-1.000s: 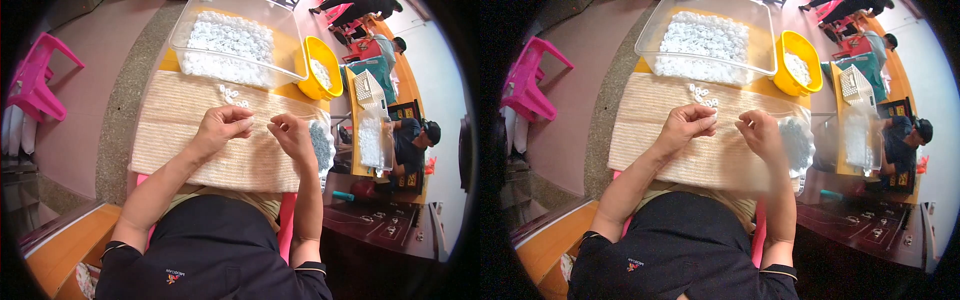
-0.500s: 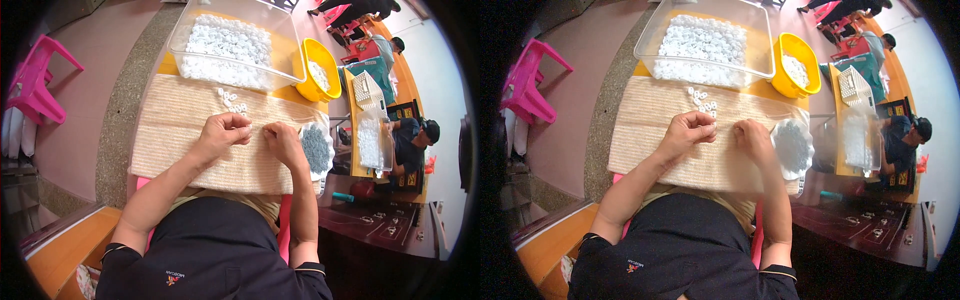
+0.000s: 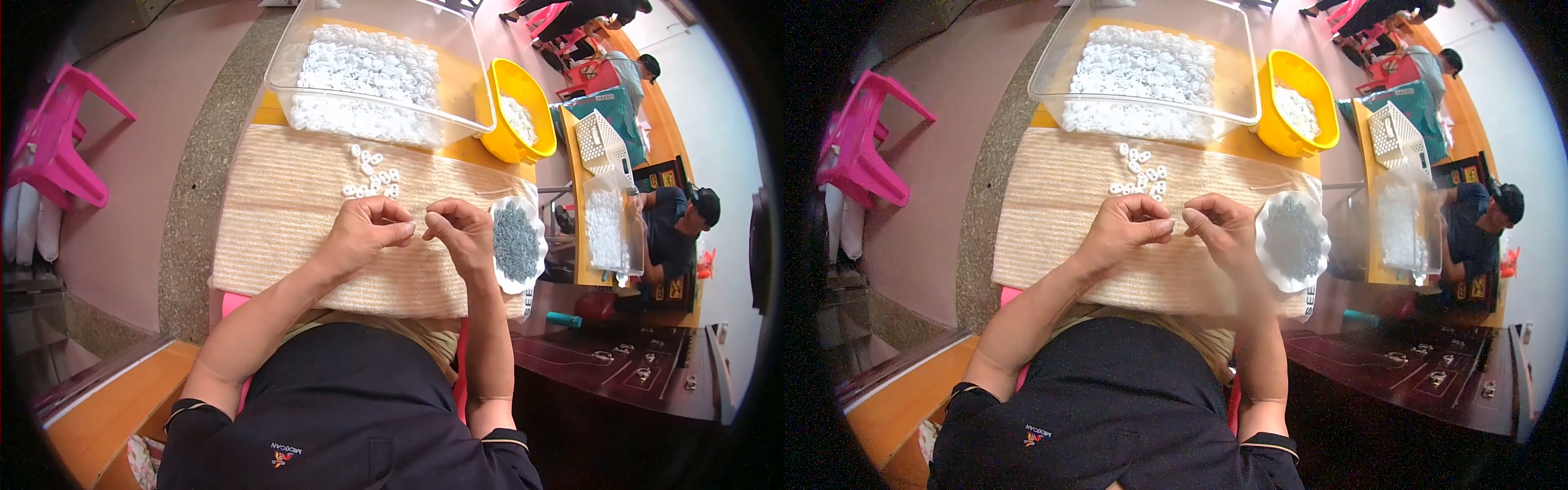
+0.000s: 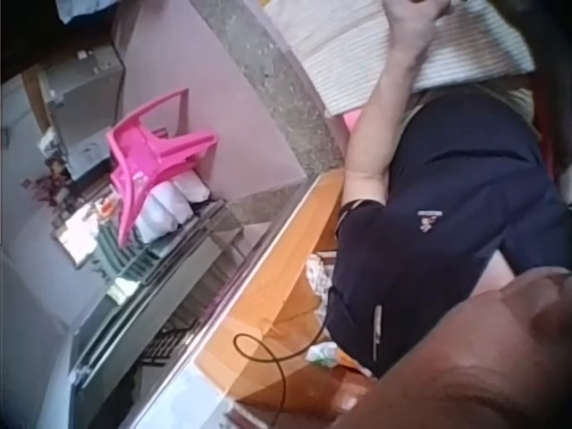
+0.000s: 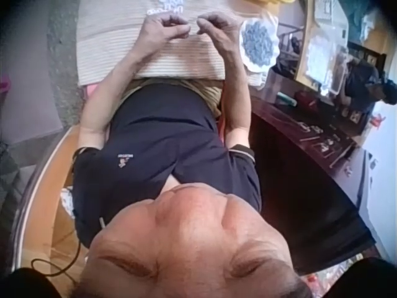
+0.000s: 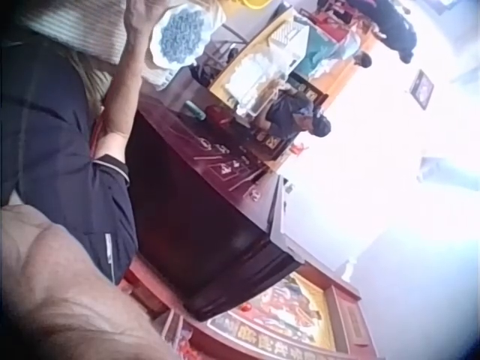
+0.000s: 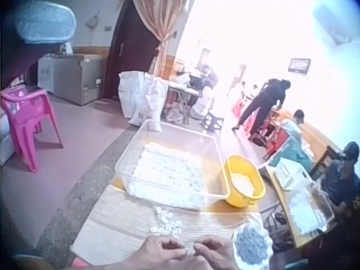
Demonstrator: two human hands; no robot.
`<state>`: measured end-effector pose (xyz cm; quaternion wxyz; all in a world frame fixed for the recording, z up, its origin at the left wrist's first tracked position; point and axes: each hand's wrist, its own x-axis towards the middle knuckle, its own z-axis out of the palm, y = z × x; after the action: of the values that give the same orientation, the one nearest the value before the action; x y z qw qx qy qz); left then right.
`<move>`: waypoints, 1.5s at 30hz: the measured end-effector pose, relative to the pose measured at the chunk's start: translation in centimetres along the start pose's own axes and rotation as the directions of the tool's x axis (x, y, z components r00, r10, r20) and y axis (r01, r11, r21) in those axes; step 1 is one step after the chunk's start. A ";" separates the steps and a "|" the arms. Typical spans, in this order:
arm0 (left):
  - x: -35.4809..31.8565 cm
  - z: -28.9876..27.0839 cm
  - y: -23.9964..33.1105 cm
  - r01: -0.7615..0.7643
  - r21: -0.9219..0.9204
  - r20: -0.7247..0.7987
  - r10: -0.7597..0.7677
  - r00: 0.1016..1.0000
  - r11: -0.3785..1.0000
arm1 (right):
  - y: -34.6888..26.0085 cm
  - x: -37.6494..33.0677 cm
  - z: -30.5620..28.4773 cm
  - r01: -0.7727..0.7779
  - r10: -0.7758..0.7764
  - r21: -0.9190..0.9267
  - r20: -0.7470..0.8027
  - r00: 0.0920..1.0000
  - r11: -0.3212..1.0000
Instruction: The recorder is assembling small white plastic components by inserting tiny grey pins into them.
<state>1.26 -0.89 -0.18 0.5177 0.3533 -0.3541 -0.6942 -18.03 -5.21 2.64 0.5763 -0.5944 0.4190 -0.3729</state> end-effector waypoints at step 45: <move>-0.3 0.5 -0.1 0.196 -0.306 0.002 -0.205 0.979 0.932 | 1.1 -2.1 2.0 -0.052 0.058 0.221 -0.021 0.998 0.974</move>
<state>0.85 -0.55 0.00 0.4977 0.3137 -0.1970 -0.7842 -17.05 -2.46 1.48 0.6431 -0.5098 0.3991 -0.4089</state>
